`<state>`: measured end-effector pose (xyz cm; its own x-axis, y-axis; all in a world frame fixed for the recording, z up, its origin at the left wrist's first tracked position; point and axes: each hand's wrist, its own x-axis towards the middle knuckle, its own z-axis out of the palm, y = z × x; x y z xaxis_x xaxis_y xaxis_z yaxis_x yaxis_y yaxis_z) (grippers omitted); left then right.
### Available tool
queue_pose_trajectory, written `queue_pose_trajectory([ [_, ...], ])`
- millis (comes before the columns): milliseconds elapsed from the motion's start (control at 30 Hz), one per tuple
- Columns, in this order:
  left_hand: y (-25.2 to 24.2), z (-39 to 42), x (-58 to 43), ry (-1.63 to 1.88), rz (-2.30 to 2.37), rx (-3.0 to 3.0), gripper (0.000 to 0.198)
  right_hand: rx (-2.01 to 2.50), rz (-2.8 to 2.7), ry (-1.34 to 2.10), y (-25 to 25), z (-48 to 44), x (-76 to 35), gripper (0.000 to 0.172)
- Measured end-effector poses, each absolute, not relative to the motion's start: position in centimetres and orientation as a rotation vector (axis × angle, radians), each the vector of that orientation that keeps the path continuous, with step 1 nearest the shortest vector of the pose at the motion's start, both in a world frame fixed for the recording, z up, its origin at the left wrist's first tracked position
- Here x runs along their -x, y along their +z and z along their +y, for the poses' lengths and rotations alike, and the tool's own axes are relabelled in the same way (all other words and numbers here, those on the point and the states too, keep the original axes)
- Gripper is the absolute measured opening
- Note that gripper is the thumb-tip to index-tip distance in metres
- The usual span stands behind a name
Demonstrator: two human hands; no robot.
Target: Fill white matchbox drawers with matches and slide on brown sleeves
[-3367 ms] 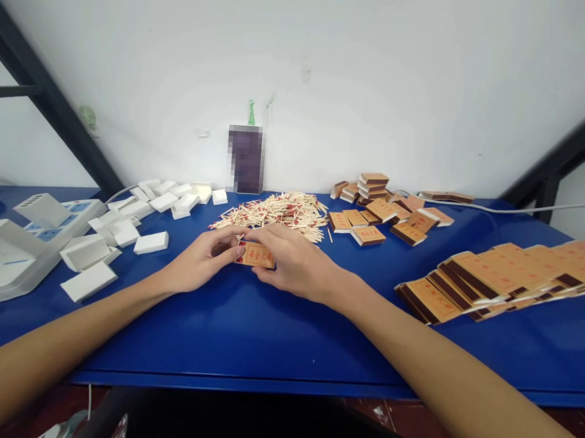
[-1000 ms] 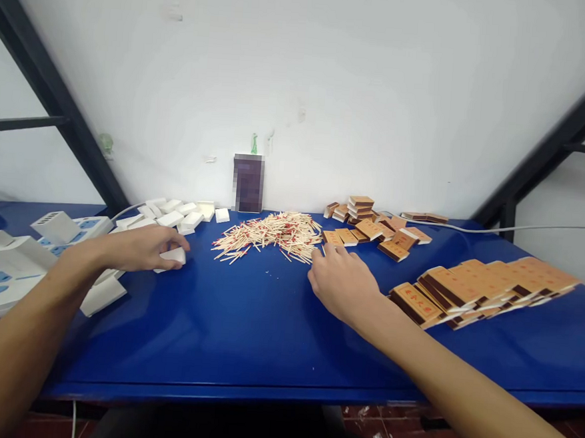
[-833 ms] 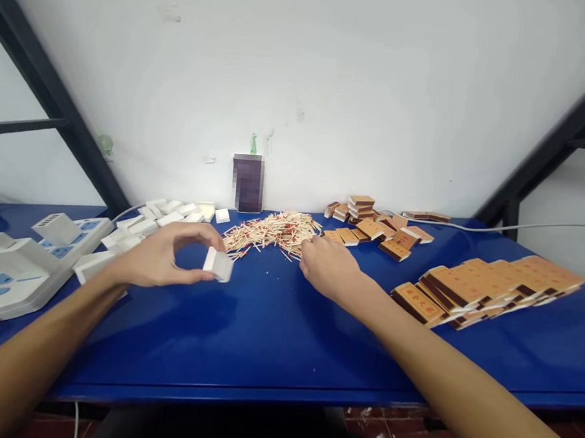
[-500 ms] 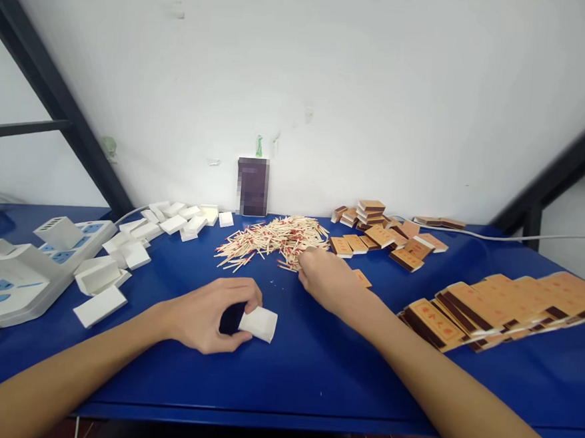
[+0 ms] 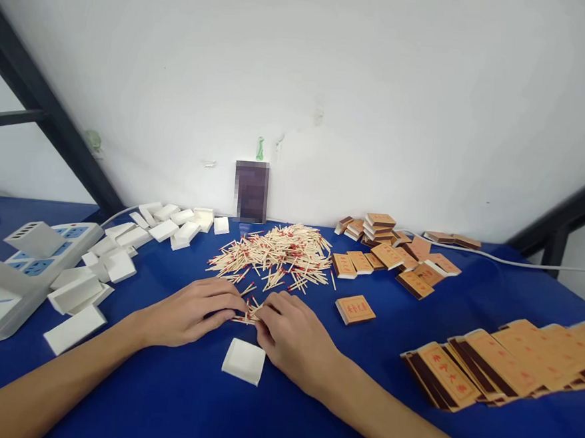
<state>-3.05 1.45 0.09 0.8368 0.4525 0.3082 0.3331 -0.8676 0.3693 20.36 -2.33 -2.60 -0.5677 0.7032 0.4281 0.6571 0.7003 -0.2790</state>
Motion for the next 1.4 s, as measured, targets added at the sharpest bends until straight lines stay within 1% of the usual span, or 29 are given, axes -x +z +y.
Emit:
queue_pose_trajectory([
  [100,0.0,1.8,3.5,0.671,0.557,-2.687,0.025,0.967,-2.347,0.143,-2.8,-2.3,-20.5,0.016],
  [167,-0.1,1.7,3.4,0.780,0.561,-2.655,0.023,0.935,-2.346,0.130,-2.7,-2.2,-20.8,0.017],
  [267,-0.3,1.0,2.9,0.830,0.529,-2.694,0.019,0.877,-2.448,0.098,-2.4,-2.1,-21.2,0.018],
  [333,-0.4,0.7,2.5,0.792,0.482,-2.749,0.026,0.837,-2.489,0.098,-2.2,-1.9,-21.5,0.019],
  [400,-0.2,0.5,2.2,0.704,0.486,-2.820,0.030,0.833,-2.505,0.121,-1.9,-1.8,-21.7,0.019],
  [533,0.1,0.8,2.0,0.516,0.500,-2.881,0.032,0.870,-2.509,0.211,-1.8,-1.7,-22.0,0.021],
  [800,0.1,1.0,2.2,0.614,0.678,-2.909,0.024,0.895,-2.499,0.265,-1.4,-1.6,-22.0,0.019],
  [867,0.0,1.1,2.1,0.536,0.762,-2.918,0.027,0.904,-2.497,0.280,-1.3,-1.6,-22.0,0.018],
  [967,0.0,1.1,1.9,0.534,0.832,-2.940,0.029,0.914,-2.487,0.299,-1.4,-1.6,-22.0,0.018],
  [1067,0.4,1.0,1.9,0.480,0.743,-2.977,0.034,0.916,-2.480,0.291,-1.5,-1.6,-22.1,0.017],
  [1167,0.7,1.1,2.1,0.377,0.720,-3.007,0.034,0.931,-2.476,0.307,-1.4,-1.6,-22.2,0.016],
  [1400,0.2,2.1,3.0,0.401,0.929,-2.957,0.036,0.930,-2.455,0.360,-1.4,-1.6,-22.2,0.015],
])
